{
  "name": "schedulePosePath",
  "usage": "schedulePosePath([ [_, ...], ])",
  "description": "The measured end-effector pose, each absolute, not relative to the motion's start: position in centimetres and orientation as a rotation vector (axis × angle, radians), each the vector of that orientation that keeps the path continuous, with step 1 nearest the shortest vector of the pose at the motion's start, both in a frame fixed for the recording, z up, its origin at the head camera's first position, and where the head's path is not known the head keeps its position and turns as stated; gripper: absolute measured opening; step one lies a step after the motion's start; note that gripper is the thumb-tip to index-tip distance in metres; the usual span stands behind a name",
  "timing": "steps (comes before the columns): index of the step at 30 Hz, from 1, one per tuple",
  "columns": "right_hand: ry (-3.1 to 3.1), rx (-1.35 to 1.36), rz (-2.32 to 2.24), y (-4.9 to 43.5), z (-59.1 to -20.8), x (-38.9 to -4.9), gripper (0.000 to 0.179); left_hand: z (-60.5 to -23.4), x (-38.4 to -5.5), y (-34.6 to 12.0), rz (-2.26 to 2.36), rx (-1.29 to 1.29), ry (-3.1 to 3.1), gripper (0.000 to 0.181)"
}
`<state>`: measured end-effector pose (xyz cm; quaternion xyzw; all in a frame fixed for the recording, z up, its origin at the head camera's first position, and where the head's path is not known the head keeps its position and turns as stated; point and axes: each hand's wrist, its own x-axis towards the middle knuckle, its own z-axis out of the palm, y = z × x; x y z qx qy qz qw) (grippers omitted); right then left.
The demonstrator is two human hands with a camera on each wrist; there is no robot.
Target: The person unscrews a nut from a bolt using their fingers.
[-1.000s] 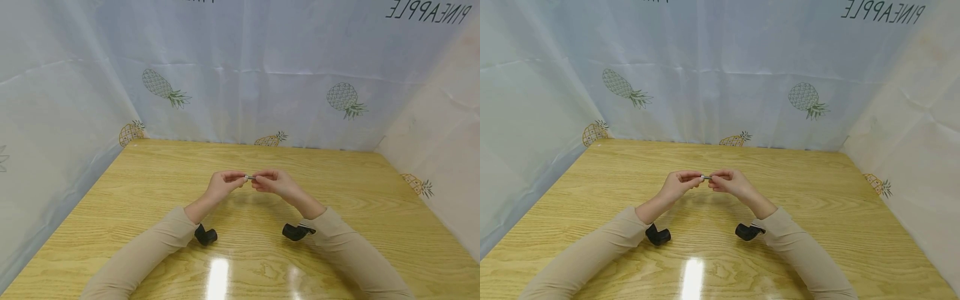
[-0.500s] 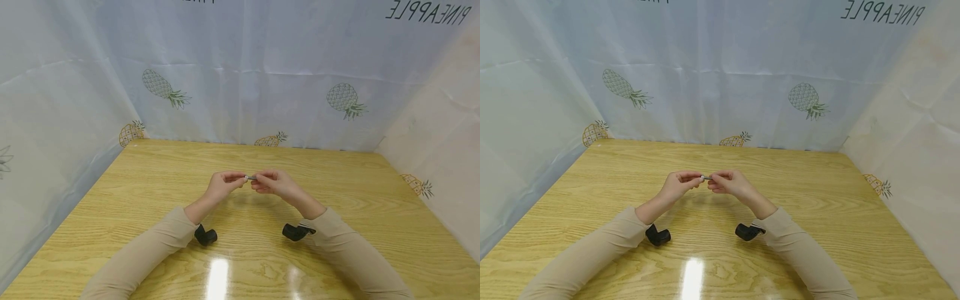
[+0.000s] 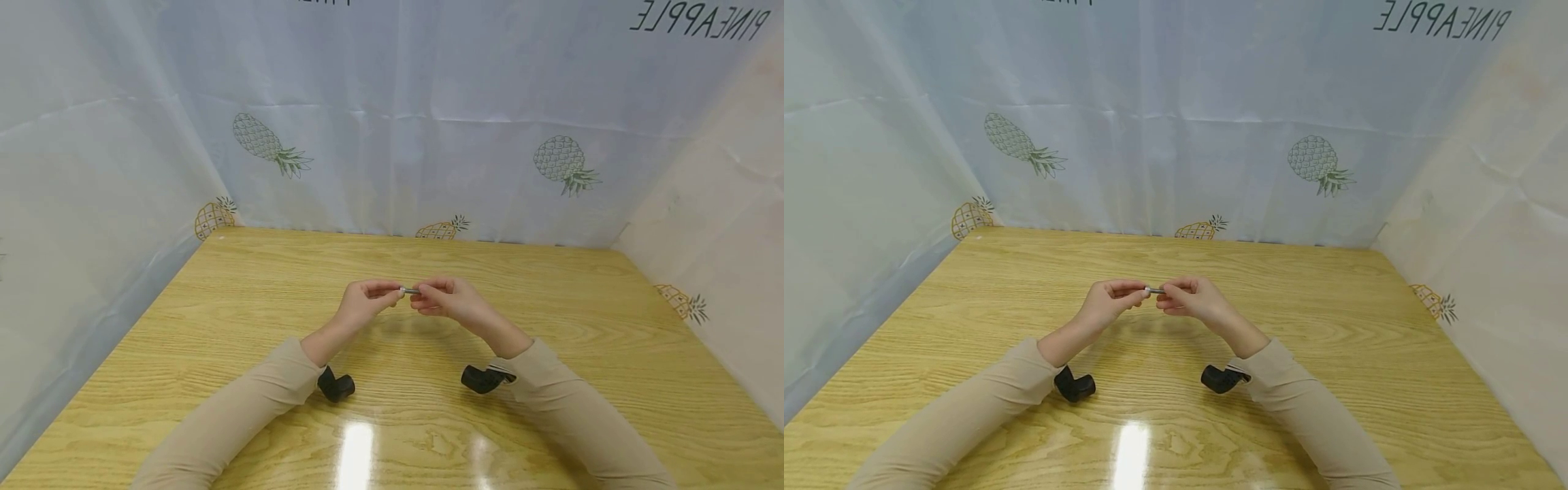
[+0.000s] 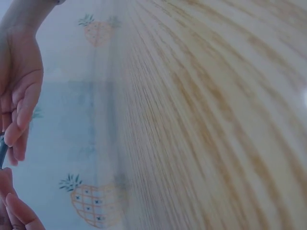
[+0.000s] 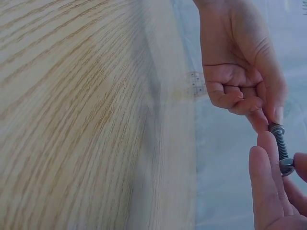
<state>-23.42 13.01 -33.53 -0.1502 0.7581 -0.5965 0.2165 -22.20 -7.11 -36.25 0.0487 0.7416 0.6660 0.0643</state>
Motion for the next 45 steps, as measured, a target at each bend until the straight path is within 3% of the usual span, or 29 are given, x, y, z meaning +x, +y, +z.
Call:
schedulePosePath([
  [4,2.100,-0.419,-1.657,13.04,-33.51,-23.33,0.038,-36.20,-22.16,-7.07,2.016,0.145,2.240,0.027],
  [10,2.088,-0.442,-1.631,13.07,-33.45,-23.30,0.047,-36.20,-22.18,-7.11,2.021,0.140,2.225,0.026],
  [18,2.093,-0.429,-1.633,13.00,-33.57,-23.40,0.040,-36.32,-22.24,-7.07,2.014,0.143,2.229,0.027],
  [24,2.091,-0.461,-1.631,13.30,-33.71,-23.51,0.047,-36.32,-22.27,-7.10,2.005,0.143,2.233,0.027],
  [33,2.103,-0.430,-1.650,13.22,-33.72,-23.55,0.038,-36.41,-22.24,-7.06,2.018,0.156,2.237,0.027],
  [45,2.104,-0.444,-1.613,13.20,-33.68,-23.61,0.045,-36.37,-22.16,-7.13,2.030,0.180,2.241,0.029],
])
